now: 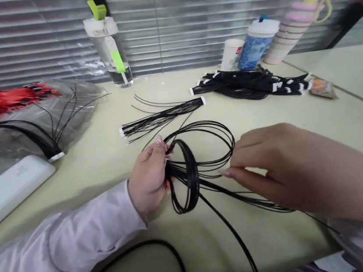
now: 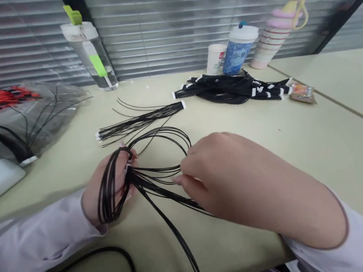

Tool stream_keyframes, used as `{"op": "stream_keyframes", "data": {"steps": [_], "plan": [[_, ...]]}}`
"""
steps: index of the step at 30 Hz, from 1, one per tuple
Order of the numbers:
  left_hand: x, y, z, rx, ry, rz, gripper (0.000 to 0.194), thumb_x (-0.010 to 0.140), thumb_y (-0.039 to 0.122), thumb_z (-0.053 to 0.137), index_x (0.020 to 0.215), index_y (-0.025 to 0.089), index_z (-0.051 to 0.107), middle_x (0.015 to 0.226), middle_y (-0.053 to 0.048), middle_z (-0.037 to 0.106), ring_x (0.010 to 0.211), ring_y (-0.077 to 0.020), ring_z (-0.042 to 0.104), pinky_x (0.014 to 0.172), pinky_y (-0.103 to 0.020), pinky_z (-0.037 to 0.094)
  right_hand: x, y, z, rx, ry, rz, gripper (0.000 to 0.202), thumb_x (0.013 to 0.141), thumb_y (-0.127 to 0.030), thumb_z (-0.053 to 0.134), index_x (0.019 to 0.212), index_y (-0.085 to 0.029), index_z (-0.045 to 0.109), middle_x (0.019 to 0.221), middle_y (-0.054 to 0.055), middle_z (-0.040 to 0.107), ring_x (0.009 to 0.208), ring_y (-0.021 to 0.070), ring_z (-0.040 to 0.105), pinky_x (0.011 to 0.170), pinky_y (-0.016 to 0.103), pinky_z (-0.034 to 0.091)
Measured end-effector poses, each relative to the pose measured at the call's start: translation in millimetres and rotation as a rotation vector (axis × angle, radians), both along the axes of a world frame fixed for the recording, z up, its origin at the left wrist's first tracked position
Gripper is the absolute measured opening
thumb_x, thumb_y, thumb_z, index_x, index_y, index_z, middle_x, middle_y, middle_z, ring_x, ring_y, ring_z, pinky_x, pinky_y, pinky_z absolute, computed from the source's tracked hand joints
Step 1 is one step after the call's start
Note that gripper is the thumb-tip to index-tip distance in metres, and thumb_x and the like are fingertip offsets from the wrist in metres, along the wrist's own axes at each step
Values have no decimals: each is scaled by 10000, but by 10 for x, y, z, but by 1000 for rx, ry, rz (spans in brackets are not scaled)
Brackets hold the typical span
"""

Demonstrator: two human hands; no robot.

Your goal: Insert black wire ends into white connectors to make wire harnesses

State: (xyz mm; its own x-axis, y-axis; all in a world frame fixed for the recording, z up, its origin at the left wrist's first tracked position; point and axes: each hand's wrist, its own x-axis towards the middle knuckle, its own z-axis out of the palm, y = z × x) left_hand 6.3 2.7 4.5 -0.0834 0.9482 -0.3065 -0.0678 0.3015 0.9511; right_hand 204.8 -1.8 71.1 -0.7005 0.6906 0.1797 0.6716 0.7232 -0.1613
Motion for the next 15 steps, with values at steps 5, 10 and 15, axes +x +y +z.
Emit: {"op": "stream_keyframes", "data": {"steps": [5, 10, 15], "plan": [[0, -20, -33, 39, -93, 24, 320, 828, 478, 461, 719, 177, 463, 493, 72, 424, 306, -33, 371, 293, -181, 288, -97, -60, -65, -164, -109, 22, 384, 853, -318, 449, 497, -187, 512, 463, 14, 493, 447, 101, 427, 476, 268, 272], [-13, -51, -124, 101, 3, -32, 372, 815, 558, 420, 752, 194, 464, 502, 73, 439, 277, -50, 385, 260, -197, 307, -314, -9, -174, -269, 7, -7, 296, 876, -230, 397, 615, -183, 528, 528, -17, 528, 465, 76, 422, 498, 246, 279], [-35, -109, -117, 196, 78, -117, 361, 816, 558, 414, 769, 204, 465, 519, 63, 464, 305, -70, 448, 270, -195, 361, -432, 46, -277, -218, 123, 91, 231, 862, -180, 425, 645, -169, 503, 551, -43, 517, 456, 54, 368, 491, 228, 264]]}}
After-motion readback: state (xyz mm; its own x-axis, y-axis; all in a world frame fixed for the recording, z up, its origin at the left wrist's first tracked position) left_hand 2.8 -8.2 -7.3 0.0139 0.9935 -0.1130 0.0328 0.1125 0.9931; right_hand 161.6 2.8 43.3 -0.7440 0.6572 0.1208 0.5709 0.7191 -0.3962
